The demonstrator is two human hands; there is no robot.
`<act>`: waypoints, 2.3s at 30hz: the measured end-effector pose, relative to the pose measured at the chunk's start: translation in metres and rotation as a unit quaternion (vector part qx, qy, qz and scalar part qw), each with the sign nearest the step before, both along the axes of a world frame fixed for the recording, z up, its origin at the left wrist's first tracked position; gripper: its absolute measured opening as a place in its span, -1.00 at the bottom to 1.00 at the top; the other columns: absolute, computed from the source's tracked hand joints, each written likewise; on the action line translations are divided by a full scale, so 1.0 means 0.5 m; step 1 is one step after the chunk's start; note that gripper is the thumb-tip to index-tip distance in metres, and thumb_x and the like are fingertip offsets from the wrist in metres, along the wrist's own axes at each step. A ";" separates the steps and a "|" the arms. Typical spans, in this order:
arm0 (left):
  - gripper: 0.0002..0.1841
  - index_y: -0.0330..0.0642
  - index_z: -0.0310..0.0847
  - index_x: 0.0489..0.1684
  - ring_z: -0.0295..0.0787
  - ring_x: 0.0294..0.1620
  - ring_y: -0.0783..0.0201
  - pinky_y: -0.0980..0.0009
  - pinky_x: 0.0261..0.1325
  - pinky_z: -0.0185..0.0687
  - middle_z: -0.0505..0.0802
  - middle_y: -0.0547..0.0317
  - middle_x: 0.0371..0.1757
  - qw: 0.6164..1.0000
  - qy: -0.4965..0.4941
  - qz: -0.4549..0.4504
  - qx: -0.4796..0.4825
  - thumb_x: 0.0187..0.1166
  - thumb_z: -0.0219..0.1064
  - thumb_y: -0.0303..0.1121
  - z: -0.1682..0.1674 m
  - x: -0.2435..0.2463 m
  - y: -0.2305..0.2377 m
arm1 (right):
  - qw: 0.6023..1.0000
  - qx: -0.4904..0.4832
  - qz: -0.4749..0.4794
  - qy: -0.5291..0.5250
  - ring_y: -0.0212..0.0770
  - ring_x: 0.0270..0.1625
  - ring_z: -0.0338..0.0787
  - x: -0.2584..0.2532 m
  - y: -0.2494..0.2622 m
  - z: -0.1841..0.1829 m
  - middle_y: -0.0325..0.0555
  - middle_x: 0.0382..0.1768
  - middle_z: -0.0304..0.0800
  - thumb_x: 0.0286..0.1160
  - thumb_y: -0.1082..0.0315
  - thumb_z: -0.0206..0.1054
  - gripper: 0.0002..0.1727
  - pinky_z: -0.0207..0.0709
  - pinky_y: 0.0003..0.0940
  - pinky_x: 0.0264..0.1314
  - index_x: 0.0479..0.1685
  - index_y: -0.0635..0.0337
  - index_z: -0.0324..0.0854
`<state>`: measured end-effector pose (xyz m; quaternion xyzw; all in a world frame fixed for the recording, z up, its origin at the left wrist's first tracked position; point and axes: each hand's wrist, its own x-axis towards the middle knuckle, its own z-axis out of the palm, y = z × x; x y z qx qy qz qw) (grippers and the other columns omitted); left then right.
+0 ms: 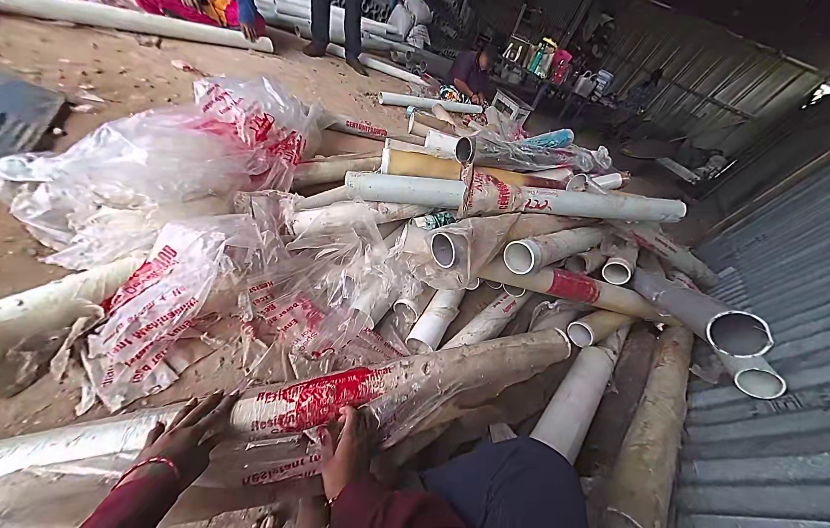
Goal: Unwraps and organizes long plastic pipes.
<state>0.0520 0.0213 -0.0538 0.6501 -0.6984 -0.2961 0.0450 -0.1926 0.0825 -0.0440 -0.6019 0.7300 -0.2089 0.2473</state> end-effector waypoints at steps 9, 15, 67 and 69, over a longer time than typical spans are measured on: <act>-0.32 0.09 0.36 0.78 0.01 0.90 -0.21 -0.48 0.76 -0.26 0.39 0.00 0.82 1.000 0.006 0.005 -0.002 0.61 0.43 -0.42 -0.048 0.019 -0.004 | 0.995 0.079 0.054 0.042 0.26 0.59 0.55 0.001 -0.006 0.007 0.31 0.43 0.68 0.53 0.09 0.43 -0.33 0.23 0.08 0.74 0.51 0.41 0.52; -0.37 -0.04 0.40 0.75 0.06 0.87 -0.31 -0.49 0.75 -0.24 0.41 -0.12 0.79 0.999 0.028 0.005 -0.025 0.62 0.41 -0.45 0.005 -0.003 0.007 | 0.963 0.150 0.177 0.134 0.27 0.71 0.41 -0.011 -0.022 0.030 0.37 0.58 0.50 0.79 0.18 0.19 -0.46 0.25 0.04 0.76 0.53 0.45 0.51; -0.36 0.19 0.13 0.89 -0.16 0.96 -0.06 -0.31 0.84 -0.27 0.17 0.09 0.92 0.998 -0.031 0.001 0.046 0.80 0.21 -0.24 0.019 -0.001 0.029 | 0.997 -0.073 0.009 0.032 0.23 0.00 0.86 -0.005 -0.026 -0.010 0.32 -0.14 0.87 0.45 0.42 0.44 -0.76 0.65 0.06 0.20 -0.14 0.51 0.77; -0.36 0.19 0.15 0.89 -0.13 0.95 -0.09 -0.34 0.82 -0.25 0.20 0.08 0.91 0.999 -0.029 0.001 0.038 0.79 0.23 -0.25 0.013 -0.001 0.028 | 0.998 -0.061 0.011 0.034 0.23 -0.01 0.87 -0.008 -0.021 -0.009 0.32 -0.13 0.88 0.50 0.38 0.41 -0.73 0.66 0.05 0.20 -0.10 0.51 0.78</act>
